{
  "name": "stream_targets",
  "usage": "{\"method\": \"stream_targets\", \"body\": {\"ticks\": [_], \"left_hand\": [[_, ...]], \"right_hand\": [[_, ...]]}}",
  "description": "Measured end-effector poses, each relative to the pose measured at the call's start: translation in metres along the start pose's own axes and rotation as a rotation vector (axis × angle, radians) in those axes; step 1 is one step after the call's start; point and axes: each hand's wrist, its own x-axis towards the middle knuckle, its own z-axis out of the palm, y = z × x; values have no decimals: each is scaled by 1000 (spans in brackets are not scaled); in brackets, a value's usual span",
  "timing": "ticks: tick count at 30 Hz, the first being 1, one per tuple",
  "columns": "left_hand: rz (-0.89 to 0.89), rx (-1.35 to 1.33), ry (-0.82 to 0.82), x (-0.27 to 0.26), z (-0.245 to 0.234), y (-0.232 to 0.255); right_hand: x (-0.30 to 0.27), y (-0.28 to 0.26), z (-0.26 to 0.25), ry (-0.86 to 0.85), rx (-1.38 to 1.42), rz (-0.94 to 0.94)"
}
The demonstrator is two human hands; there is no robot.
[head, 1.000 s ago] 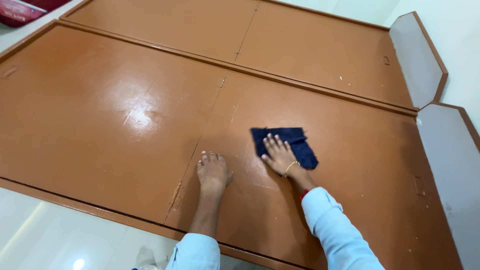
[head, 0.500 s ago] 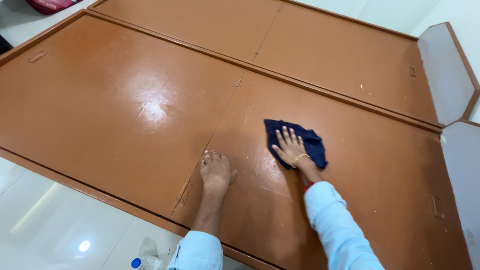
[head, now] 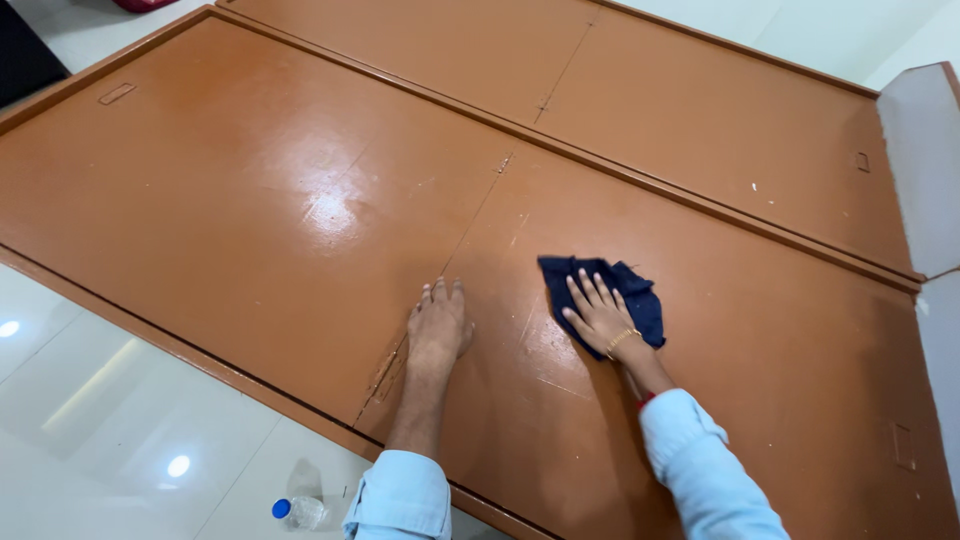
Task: The person wipes the wooden surface of a bed frame using a dark cloth, handling a water bottle and pouring water onto the surface to aid in cleaning.
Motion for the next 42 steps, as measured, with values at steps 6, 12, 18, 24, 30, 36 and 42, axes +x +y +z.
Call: {"method": "stream_targets", "body": {"ticks": [6, 12, 18, 24, 30, 36, 42], "left_hand": [[-44, 64, 100, -7, -11, 5], [-217, 89, -117, -8, -11, -1], [-228, 116, -40, -7, -3, -3], [-220, 163, -15, -6, 9, 1], [-237, 156, -140, 0, 9, 1], [-232, 140, -160, -5, 4, 5], [-210, 162, -134, -8, -3, 18]], "right_hand": [[79, -66, 8, 112, -38, -51], [38, -85, 7, 5, -38, -341], [33, -50, -5, -11, -5, -279], [129, -97, 4, 129, -31, -121], [124, -135, 11, 124, -120, -341], [23, -85, 12, 16, -10, -400], [43, -27, 7, 33, -37, -81]]}}
